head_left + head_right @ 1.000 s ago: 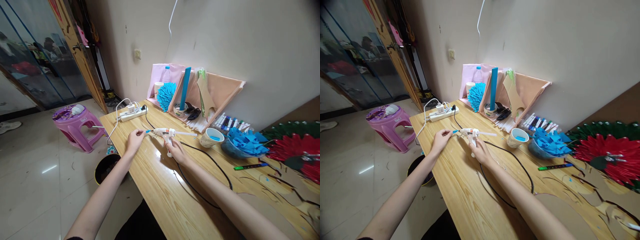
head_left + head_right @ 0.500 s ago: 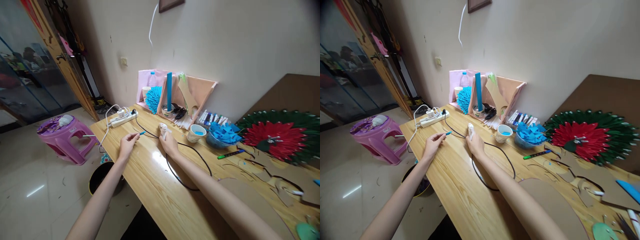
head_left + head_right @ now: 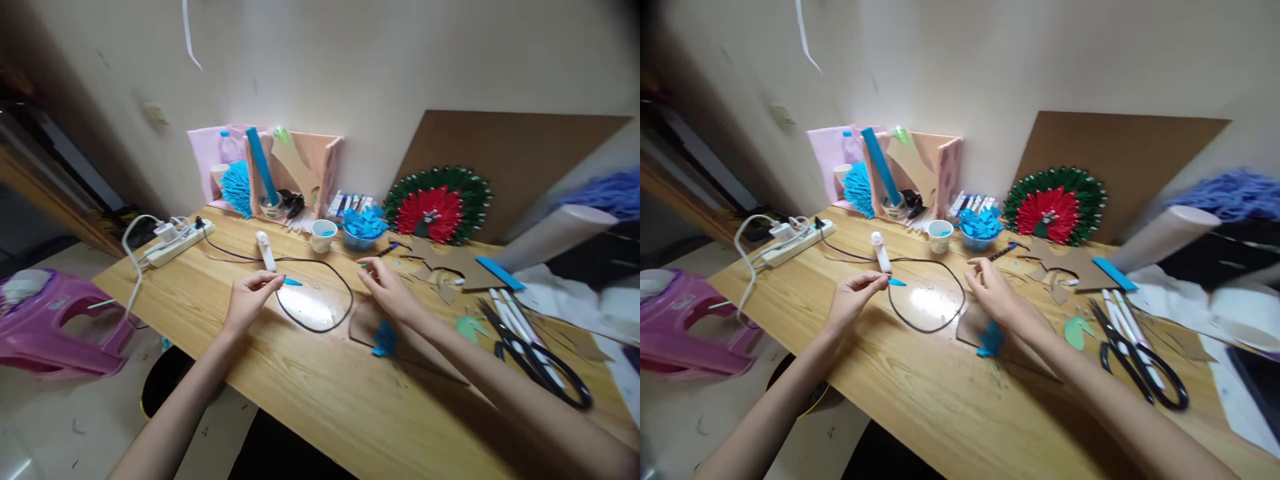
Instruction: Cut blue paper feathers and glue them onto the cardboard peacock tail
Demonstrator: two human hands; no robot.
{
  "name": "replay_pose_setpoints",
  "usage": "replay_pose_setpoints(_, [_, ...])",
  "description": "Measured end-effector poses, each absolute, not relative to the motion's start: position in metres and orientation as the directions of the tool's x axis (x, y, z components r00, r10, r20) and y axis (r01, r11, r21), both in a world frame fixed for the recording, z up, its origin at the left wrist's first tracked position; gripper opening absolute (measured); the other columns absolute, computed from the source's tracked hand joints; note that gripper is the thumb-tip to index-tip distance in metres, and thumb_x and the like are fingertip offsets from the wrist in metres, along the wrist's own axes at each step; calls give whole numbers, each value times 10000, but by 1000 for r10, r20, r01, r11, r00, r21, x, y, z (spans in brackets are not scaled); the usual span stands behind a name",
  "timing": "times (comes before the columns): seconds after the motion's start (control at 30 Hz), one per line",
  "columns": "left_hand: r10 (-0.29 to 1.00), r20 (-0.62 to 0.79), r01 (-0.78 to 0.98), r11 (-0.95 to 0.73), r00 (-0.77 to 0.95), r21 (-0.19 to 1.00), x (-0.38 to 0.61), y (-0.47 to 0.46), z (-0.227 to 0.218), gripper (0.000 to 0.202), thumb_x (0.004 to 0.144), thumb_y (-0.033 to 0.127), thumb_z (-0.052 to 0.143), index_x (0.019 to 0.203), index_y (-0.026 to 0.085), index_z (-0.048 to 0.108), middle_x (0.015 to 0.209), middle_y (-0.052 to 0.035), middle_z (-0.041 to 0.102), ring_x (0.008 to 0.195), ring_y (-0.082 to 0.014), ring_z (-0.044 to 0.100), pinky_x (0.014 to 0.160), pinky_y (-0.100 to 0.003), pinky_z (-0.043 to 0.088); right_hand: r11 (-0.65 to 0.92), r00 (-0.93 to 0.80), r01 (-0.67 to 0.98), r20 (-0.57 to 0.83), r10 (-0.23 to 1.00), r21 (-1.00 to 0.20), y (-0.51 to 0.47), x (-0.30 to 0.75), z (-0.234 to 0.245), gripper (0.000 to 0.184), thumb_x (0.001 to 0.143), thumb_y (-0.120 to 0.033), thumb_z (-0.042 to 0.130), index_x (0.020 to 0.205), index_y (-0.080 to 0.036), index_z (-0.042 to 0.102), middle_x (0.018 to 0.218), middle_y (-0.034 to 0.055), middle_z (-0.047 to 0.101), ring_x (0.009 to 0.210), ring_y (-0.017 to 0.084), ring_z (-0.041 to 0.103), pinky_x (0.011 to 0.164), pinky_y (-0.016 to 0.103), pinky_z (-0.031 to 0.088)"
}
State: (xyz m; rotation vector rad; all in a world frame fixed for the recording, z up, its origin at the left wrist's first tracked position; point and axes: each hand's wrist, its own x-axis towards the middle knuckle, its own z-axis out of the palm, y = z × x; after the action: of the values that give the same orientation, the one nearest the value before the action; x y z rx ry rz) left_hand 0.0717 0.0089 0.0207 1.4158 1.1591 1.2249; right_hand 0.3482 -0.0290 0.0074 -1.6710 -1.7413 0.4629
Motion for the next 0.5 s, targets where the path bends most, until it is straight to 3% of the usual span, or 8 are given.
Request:
replay_pose_setpoints(0.13, [965, 93, 70, -114, 245, 991, 126, 6, 27, 245, 559, 348, 783, 701, 152, 740, 728, -71, 723, 690, -201, 656, 654, -287, 520, -40, 185, 854, 232, 955, -518, -94, 407, -7, 261, 856, -359, 433, 1006, -177, 545, 973, 106, 596, 916, 251, 547, 804, 391, 437])
replay_pose_setpoints(0.23, [912, 37, 72, -73, 409, 995, 169, 4, 29, 270, 548, 345, 790, 720, 145, 734, 747, -78, 724, 704, -209, 656, 656, -294, 517, -96, 220, 892, 239, 946, -441, -123, 420, -21, 274, 845, -305, 434, 1065, -169, 525, 1080, 132, 587, 1042, 281, 509, 904, 441, 406])
replay_pose_setpoints(0.5, [697, -19, 125, -102, 717, 987, 237, 0, 5, 318, 645, 339, 734, 877, 123, 704, 842, -99, 709, 757, -195, 645, 667, -270, 490, 0, 148, 878, 271, 951, -478, -134, 416, -32, 315, 852, -229, 425, 1151, -163, 500, 1170, 135, 557, 1110, 271, 476, 965, 441, 393])
